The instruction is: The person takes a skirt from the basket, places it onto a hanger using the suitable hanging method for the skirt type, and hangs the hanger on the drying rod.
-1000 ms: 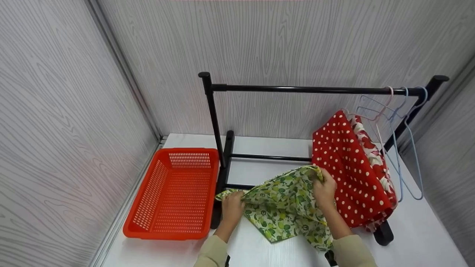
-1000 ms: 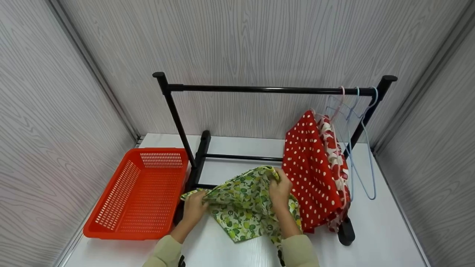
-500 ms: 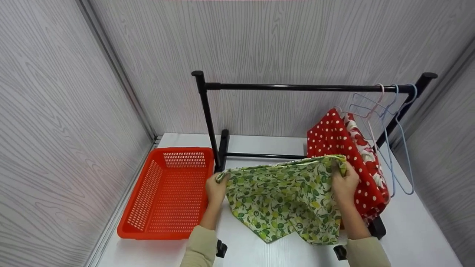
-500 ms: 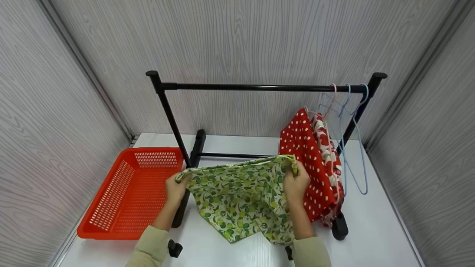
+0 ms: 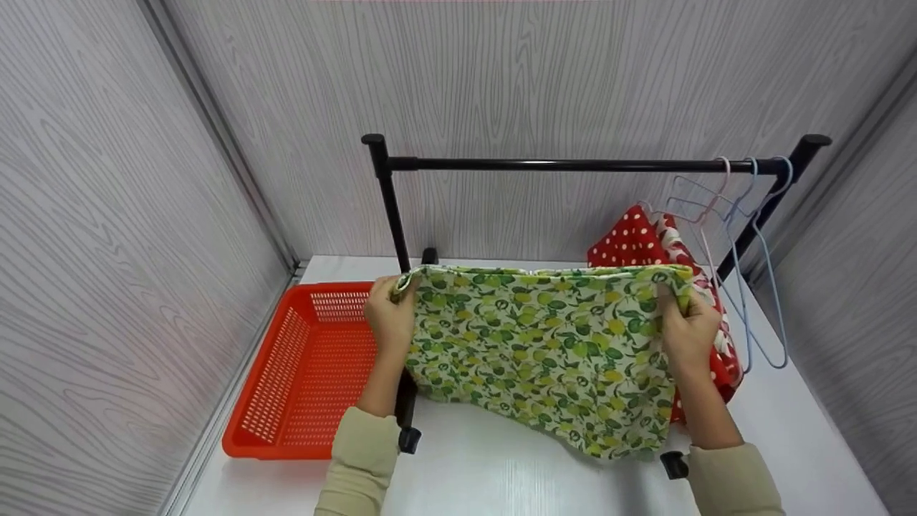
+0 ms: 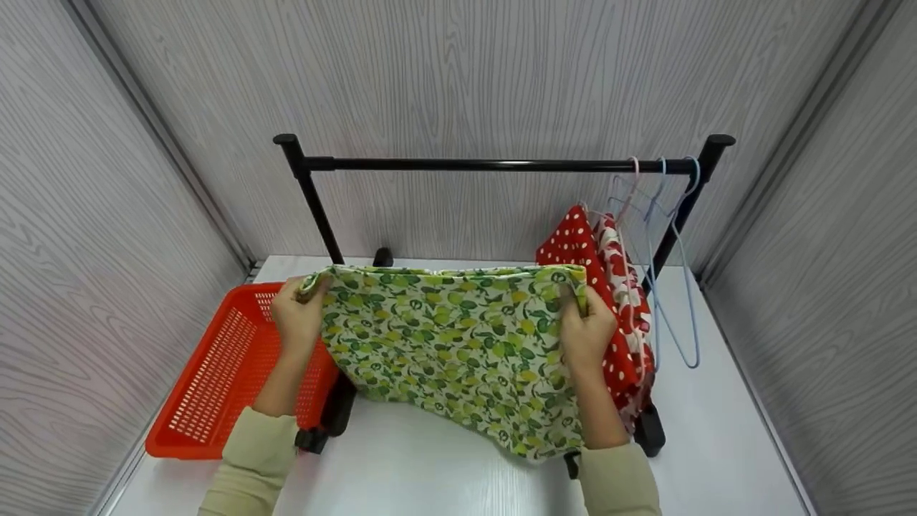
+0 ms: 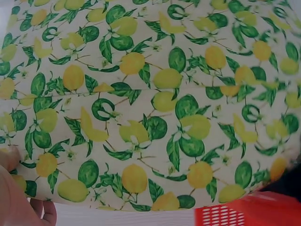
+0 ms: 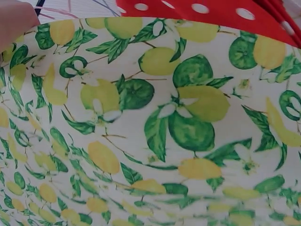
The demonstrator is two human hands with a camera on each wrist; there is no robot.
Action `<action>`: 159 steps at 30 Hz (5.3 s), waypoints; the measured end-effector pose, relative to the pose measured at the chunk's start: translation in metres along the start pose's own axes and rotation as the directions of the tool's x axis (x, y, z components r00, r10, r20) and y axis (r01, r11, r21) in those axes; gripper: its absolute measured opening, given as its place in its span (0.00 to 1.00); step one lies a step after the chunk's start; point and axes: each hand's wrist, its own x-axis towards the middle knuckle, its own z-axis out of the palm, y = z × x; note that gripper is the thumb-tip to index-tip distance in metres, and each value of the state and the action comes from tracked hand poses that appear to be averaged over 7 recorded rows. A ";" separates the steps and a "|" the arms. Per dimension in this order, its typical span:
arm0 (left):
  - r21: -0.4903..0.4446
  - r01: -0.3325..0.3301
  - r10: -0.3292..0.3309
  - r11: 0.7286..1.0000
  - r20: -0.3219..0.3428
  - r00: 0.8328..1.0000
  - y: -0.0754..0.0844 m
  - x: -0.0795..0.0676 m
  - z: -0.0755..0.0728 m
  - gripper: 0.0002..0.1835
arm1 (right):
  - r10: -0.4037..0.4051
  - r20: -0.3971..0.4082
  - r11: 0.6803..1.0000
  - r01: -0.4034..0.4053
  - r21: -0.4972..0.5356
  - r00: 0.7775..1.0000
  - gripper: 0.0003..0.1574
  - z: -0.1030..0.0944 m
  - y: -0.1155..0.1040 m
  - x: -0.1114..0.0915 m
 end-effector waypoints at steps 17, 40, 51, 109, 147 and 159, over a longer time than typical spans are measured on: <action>-0.167 -0.067 0.048 0.984 -0.117 0.992 -0.013 -0.005 0.015 0.11 | -0.229 -0.043 0.957 0.217 -0.194 0.972 0.23 0.001 0.032 0.011; 0.068 0.031 -0.028 0.997 -0.045 0.999 -0.095 -0.034 0.115 0.10 | -0.144 0.124 0.878 0.184 -0.442 0.982 0.18 0.049 0.139 0.007; -0.157 0.083 -0.068 0.984 0.096 0.993 -0.126 -0.045 0.136 0.09 | -0.035 0.371 0.951 0.145 -0.272 0.928 0.20 0.043 0.183 -0.003; -0.044 -0.248 0.194 0.968 0.758 0.622 -0.110 -0.284 0.211 0.29 | 0.411 0.248 0.803 -0.219 -0.554 0.877 0.21 0.012 0.207 -0.040; -0.199 0.230 -0.063 0.953 0.613 0.788 -0.098 -0.261 0.221 0.05 | -0.464 -0.220 0.844 0.354 -0.402 0.858 0.12 -0.066 0.081 -0.003; -0.135 0.348 -0.181 0.928 0.652 0.736 -0.100 -0.260 0.219 0.10 | -0.273 -0.215 0.843 0.125 -0.524 0.938 0.21 -0.111 0.106 0.056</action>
